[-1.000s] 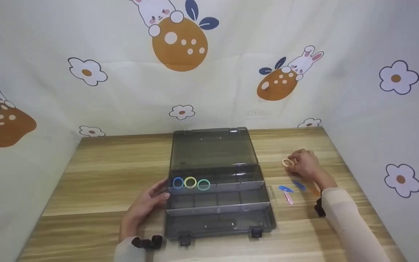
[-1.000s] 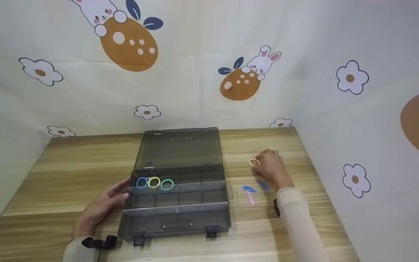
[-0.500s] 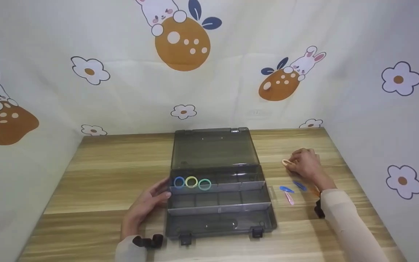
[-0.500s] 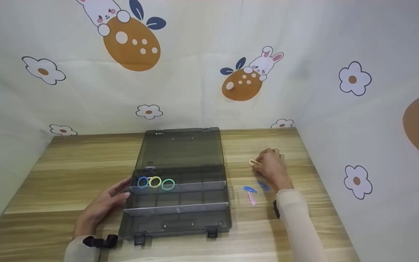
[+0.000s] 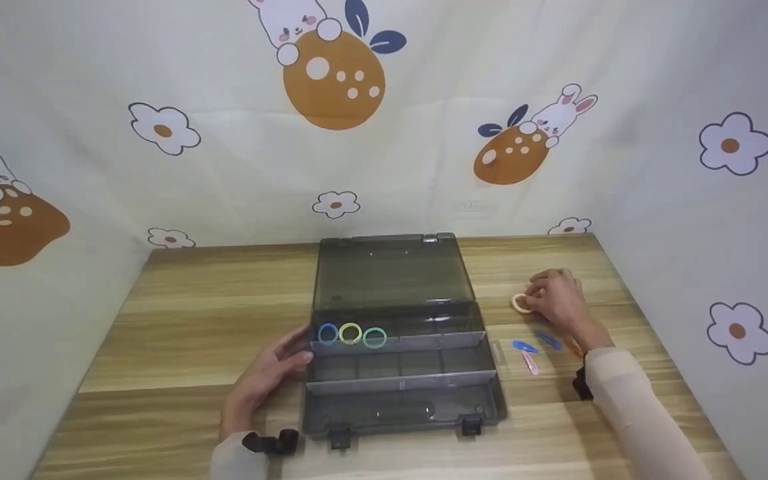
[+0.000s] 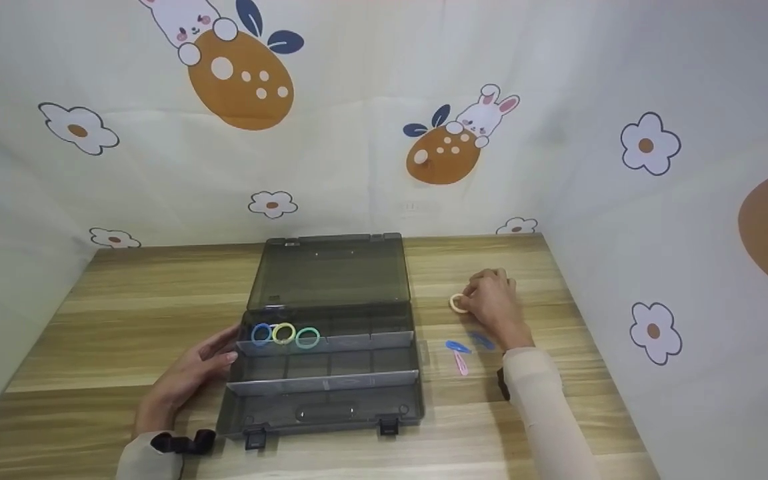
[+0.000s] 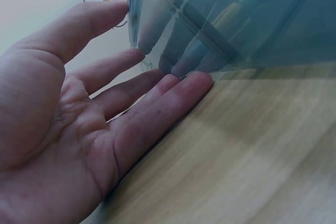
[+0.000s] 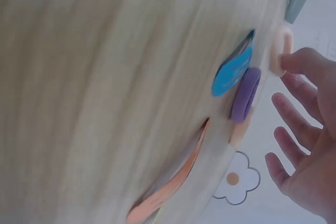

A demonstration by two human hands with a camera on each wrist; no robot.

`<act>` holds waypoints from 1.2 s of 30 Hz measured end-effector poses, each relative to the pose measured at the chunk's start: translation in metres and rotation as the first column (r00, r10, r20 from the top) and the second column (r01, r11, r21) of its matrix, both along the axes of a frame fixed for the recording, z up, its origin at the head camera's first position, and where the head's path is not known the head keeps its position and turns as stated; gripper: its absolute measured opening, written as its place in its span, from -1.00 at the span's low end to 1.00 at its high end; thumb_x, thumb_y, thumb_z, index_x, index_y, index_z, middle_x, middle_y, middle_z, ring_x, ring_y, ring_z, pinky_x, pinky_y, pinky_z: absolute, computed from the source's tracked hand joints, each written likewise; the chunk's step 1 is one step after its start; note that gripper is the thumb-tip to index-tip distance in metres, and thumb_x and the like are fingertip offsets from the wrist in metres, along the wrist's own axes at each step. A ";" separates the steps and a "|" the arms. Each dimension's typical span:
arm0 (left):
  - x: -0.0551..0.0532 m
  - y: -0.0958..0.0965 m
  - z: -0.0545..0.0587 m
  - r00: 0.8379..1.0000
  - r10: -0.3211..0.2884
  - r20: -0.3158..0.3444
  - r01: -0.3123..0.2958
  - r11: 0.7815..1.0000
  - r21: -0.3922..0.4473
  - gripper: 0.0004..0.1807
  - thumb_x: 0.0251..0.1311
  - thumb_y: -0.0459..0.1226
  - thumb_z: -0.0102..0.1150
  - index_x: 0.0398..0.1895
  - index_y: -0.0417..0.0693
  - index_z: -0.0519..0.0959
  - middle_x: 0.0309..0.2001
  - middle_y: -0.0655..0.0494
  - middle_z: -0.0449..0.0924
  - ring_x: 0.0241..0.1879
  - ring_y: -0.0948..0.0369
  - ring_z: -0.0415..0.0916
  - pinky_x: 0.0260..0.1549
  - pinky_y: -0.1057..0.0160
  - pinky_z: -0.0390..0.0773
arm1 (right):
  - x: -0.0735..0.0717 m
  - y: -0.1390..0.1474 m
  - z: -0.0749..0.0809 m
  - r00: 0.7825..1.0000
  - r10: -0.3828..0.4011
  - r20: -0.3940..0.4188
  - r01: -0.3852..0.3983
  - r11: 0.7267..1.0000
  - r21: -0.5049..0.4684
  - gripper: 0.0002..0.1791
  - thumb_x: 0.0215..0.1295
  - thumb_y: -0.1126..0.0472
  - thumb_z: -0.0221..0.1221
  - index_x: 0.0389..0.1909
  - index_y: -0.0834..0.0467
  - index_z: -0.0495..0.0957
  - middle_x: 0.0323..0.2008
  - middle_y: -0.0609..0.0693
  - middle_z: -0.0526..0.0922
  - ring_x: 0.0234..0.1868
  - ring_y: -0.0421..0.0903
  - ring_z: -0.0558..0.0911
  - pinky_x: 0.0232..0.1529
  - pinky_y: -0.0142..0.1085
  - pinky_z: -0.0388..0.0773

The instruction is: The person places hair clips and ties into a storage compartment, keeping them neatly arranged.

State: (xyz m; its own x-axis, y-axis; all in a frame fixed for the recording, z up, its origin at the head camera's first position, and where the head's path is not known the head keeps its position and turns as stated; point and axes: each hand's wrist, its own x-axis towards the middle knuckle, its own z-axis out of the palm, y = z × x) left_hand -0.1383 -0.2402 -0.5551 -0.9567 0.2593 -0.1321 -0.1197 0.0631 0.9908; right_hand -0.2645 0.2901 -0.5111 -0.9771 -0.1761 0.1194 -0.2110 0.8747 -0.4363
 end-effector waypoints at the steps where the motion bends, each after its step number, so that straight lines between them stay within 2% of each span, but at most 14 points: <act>1: 0.000 0.000 0.000 1.000 0.000 0.002 0.000 1.000 0.001 -0.23 0.34 -0.27 0.20 0.54 -0.25 0.12 0.50 -0.30 0.20 0.50 -0.16 0.16 0.17 0.43 0.49 | 0.000 -0.001 0.001 1.000 0.001 -0.005 -0.001 1.000 -0.008 -0.74 0.18 0.11 0.38 -0.36 0.27 0.75 0.06 0.29 0.65 0.21 0.33 0.38 0.21 0.20 0.18; 5: 0.000 -0.001 -0.001 1.000 -0.004 0.007 0.004 1.000 0.003 -0.22 0.34 -0.28 0.20 0.54 -0.25 0.11 0.51 -0.29 0.18 0.52 -0.15 0.13 0.18 0.45 0.48 | 0.002 -0.007 0.005 1.000 -0.002 -0.012 0.002 0.999 -0.032 -0.73 0.19 0.11 0.37 -0.35 0.28 0.76 0.04 0.29 0.66 0.20 0.32 0.40 0.18 0.19 0.19; 10: 0.002 -0.001 -0.001 1.000 0.004 0.020 -0.004 1.000 -0.024 -0.21 0.35 -0.26 0.20 0.54 -0.26 0.10 0.51 -0.32 0.17 0.47 -0.18 0.21 0.11 0.33 0.58 | 0.004 -0.021 0.014 0.999 0.012 -0.052 -0.015 0.999 -0.051 -0.80 0.19 0.13 0.37 -0.38 0.22 0.76 -0.01 0.26 0.70 0.13 0.31 0.50 0.13 0.21 0.31; 15: 0.002 0.000 -0.001 1.000 0.006 0.016 -0.006 0.999 -0.034 -0.22 0.35 -0.26 0.20 0.54 -0.26 0.10 0.50 -0.32 0.18 0.45 -0.18 0.24 0.11 0.30 0.58 | 0.006 -0.035 0.022 0.998 0.042 -0.051 -0.046 0.995 -0.089 -0.83 0.22 0.17 0.34 -0.36 0.21 0.75 -0.06 0.26 0.72 0.10 0.34 0.59 0.33 0.26 0.30; 18: 0.002 0.000 0.000 1.000 0.001 0.011 -0.001 0.999 -0.034 -0.22 0.35 -0.25 0.20 0.54 -0.28 0.10 0.50 -0.33 0.17 0.45 -0.18 0.24 0.12 0.31 0.58 | 0.008 -0.043 0.026 0.998 0.059 -0.026 -0.061 0.992 -0.106 -0.84 0.25 0.18 0.32 -0.33 0.21 0.75 -0.05 0.25 0.71 0.12 0.34 0.59 0.37 0.24 0.31; 21: 0.001 0.000 0.000 1.000 -0.005 0.007 0.005 0.999 -0.038 -0.22 0.36 -0.25 0.19 0.54 -0.29 0.09 0.50 -0.33 0.16 0.45 -0.18 0.23 0.12 0.31 0.58 | 0.010 -0.051 0.032 0.997 0.069 -0.019 -0.071 0.990 -0.119 -0.84 0.26 0.18 0.33 -0.30 0.20 0.75 -0.06 0.22 0.72 0.12 0.32 0.59 0.25 0.21 0.44; 24: 0.000 0.000 0.002 1.000 -0.016 0.007 0.016 1.000 -0.026 -0.22 0.37 -0.26 0.18 0.54 -0.30 0.08 0.51 -0.33 0.14 0.47 -0.19 0.20 0.12 0.29 0.58 | 0.013 -0.059 0.040 0.995 0.087 -0.049 -0.093 0.987 -0.128 -0.85 0.24 0.18 0.35 -0.31 0.20 0.75 -0.10 0.19 0.73 0.07 0.27 0.63 0.15 0.16 0.52; 30: -0.001 0.000 0.001 1.000 -0.014 0.009 0.014 1.000 -0.016 -0.22 0.36 -0.26 0.19 0.54 -0.29 0.08 0.50 -0.33 0.16 0.46 -0.18 0.22 0.13 0.27 0.59 | 0.019 -0.079 0.053 0.986 0.125 -0.109 -0.138 0.982 -0.131 -0.86 0.19 0.18 0.37 -0.34 0.19 0.75 -0.18 0.13 0.75 -0.01 0.19 0.67 0.07 0.09 0.57; 36: 0.000 0.000 0.002 1.000 -0.004 0.013 0.004 1.000 -0.021 -0.22 0.36 -0.25 0.20 0.54 -0.27 0.10 0.50 -0.32 0.18 0.44 -0.16 0.27 0.10 0.27 0.60 | 0.026 -0.098 0.064 0.985 0.142 -0.095 -0.154 0.978 -0.143 -0.83 0.17 0.14 0.39 -0.34 0.18 0.75 -0.21 0.10 0.75 -0.06 0.15 0.69 0.00 0.06 0.59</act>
State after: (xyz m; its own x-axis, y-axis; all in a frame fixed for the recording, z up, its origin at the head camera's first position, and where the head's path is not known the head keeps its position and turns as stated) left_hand -0.1379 -0.2406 -0.5536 -0.9538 0.2605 -0.1497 -0.1319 0.0846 0.9877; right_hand -0.2382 0.1921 -0.4475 -0.9270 -0.2921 0.2352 -0.3744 0.7576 -0.5346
